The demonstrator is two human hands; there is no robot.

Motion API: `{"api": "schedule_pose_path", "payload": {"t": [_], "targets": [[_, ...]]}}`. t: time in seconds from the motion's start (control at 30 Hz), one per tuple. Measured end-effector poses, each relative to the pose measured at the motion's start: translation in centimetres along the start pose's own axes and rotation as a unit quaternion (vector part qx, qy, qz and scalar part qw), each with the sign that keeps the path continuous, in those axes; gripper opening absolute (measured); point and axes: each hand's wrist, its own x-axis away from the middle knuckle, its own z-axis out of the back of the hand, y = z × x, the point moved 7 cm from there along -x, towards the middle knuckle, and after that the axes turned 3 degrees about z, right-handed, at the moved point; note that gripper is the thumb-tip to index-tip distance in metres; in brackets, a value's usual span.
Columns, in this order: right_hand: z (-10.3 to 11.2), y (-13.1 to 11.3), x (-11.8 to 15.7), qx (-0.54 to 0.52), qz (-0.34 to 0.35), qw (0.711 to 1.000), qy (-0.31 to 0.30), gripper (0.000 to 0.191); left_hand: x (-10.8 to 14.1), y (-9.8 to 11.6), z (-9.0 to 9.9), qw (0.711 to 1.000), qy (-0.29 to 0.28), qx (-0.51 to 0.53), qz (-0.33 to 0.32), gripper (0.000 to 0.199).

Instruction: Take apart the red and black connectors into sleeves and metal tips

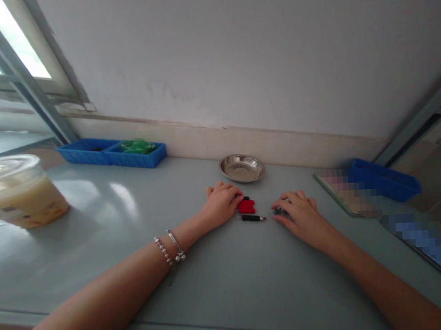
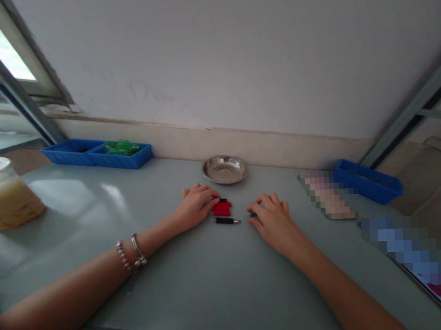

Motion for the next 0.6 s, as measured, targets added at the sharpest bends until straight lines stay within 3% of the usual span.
{"api": "schedule_pose_path", "payload": {"t": [0.3, 0.6], "targets": [[0.1, 0.3, -0.1, -0.027, -0.016, 0.999, 0.009, 0.018, 0.3, 0.4, -0.2, 1.0, -0.004, 0.019, -0.017, 0.025], [3.3, 0.3, 0.0, -0.134, -0.079, 0.981, 0.12, 0.023, 0.7, 1.3, 0.1, 0.999, -0.017, 0.019, -0.045, 0.031]]}}
